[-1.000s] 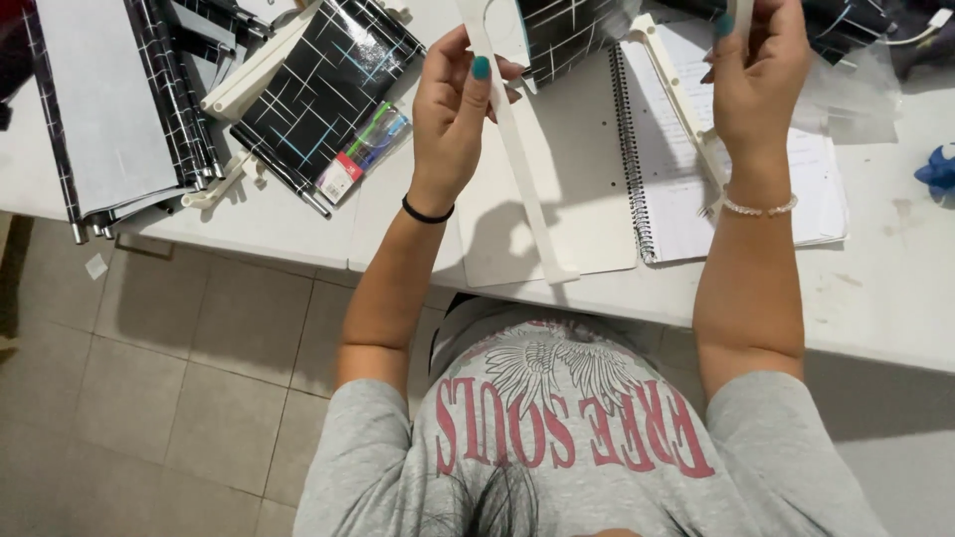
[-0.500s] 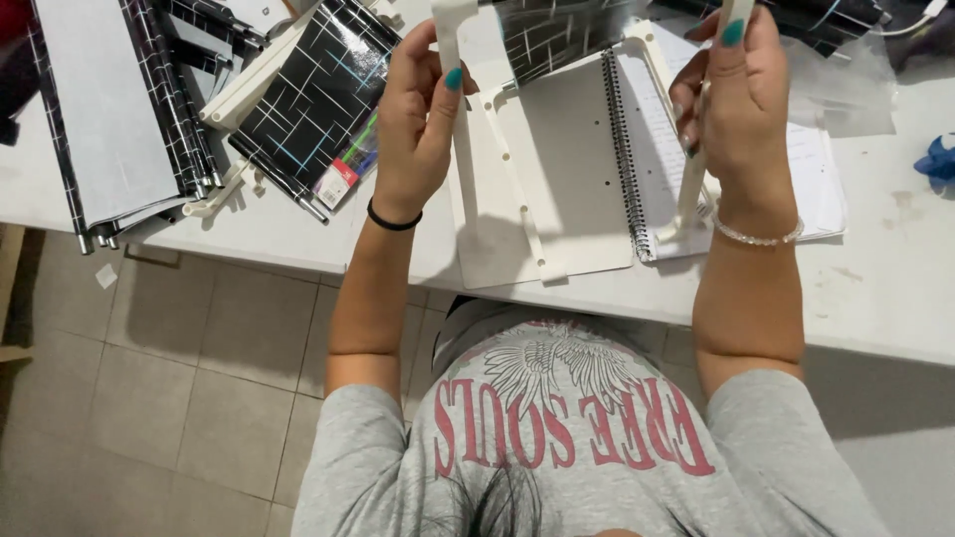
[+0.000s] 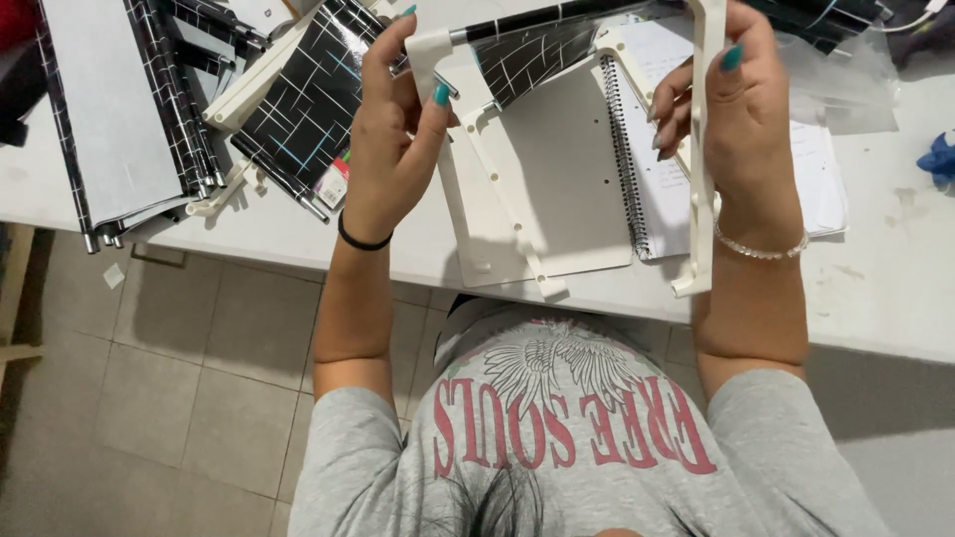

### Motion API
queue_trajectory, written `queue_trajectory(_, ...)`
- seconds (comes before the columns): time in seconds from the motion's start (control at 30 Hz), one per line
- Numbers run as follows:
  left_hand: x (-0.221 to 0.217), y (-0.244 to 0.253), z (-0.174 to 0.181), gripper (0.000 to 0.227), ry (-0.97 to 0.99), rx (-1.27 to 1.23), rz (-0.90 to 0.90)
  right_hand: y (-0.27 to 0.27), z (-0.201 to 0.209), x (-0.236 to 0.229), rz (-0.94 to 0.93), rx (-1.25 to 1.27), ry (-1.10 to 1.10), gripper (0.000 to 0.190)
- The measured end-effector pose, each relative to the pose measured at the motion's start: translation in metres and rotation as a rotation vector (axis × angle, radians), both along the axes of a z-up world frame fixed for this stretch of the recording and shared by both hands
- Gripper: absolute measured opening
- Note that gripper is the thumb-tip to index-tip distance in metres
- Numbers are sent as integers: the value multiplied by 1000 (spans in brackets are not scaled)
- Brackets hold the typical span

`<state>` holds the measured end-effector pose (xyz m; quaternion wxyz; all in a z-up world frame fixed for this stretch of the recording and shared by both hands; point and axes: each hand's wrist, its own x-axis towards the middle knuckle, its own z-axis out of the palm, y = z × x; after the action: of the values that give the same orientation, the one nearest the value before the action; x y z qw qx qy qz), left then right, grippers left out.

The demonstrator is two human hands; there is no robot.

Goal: Assembling a plastic modular organizer and applying decorative adhesive vinyl sheets to the panels.

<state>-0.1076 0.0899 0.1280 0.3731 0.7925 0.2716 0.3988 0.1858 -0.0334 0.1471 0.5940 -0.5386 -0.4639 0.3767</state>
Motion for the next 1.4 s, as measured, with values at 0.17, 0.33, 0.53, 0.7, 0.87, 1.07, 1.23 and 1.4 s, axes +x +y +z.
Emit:
queue_trajectory(0.17,-6,-12,26,49,189,71,35,-5,-5,-4,24,70,-7,61)
queue_trajectory(0.33,3,-17,42,49,489,704,324,-12,2,-21,65,45,71,52)
queue_trajectory(0.53,61,-31,72,28,541,1053,191,-11,-2,-30,255,88,177,41)
queue_trajectory(0.7,83,-19,67,16,450,1173,292,-7,13,-43,203,99,141,40)
queue_trajectory(0.87,85,-9,68,20,524,1029,163,6,16,-46,73,201,-86,50)
queue_trajectory(1.07,77,-20,98,14,653,587,-197,-3,18,-35,177,258,-104,48)
queue_trajectory(1.23,60,-46,107,24,741,570,-287,-35,2,-26,392,305,60,26)
queue_trajectory(1.4,52,-62,112,17,706,534,-402,-38,-5,-34,325,333,-45,34)
